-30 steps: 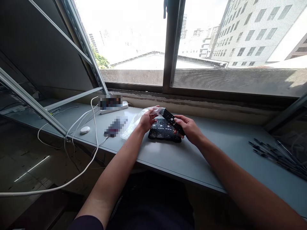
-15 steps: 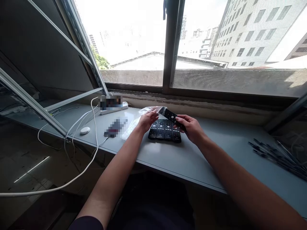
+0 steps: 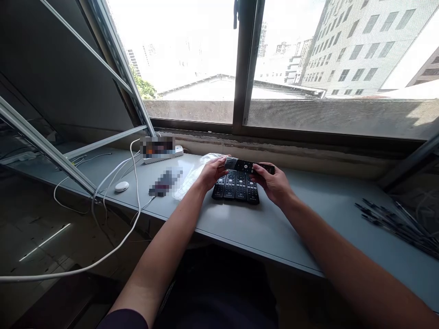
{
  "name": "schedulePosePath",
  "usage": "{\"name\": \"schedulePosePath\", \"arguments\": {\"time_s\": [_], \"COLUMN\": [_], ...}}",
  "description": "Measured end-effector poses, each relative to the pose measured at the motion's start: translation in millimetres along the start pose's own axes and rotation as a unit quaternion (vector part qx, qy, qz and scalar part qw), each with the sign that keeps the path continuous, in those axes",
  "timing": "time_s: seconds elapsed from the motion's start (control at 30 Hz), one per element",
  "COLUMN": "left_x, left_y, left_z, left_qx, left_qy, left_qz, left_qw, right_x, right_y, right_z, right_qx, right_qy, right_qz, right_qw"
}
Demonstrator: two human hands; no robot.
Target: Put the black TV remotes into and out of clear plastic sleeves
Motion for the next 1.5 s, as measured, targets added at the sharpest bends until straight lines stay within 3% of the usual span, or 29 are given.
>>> {"name": "schedulePosePath", "arguments": {"time_s": [0.17, 0.4, 0.7, 0.93, 1.23, 1.5], "left_x": [-0.1, 7.4, -1.4, -9.2, -19.8, -18.5], "left_y": [-1.9, -0.4, 0.5, -3.7, -17.4, -17.2], "left_z": [-6.5, -12.9, 0.7, 0.0, -4.7, -0.9], "left_qx": [-0.026, -0.057, -0.008, -0.033, -0.016, 0.000], "left_qy": [0.008, -0.005, -0.012, 0.042, 0.064, 0.078], "left_qz": [0.009, -0.023, -0.006, 0.037, 0.072, 0.078], "left_qw": [1.000, 0.998, 1.000, 0.998, 0.995, 0.994], "right_x": [-4.6, -1.8, -6.3, -18.9, -32.8, -35.5], "right_y": [-2.5, -5.2, -1.8, -8.3, -19.7, -23.2], "right_z": [1.5, 6.7, -4.4, -6.9, -12.6, -14.1], "right_qx": [0.005, 0.009, -0.014, -0.027, -0.058, -0.056], "right_qy": [-0.041, -0.045, 0.031, 0.029, 0.020, 0.005], "right_qz": [0.023, -0.002, 0.020, 0.065, 0.120, 0.117], "right_qw": [0.999, 0.999, 0.999, 0.997, 0.991, 0.991]}}
Point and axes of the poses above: each hand's wrist, its own y-axis towards the middle knuckle, its own x-axis out of the back of the hand, z = x × y, the point moved 8 cm from there along y, towards the middle knuckle, and after that the axes turned 2 degrees about -z, right-handed, at the moved point
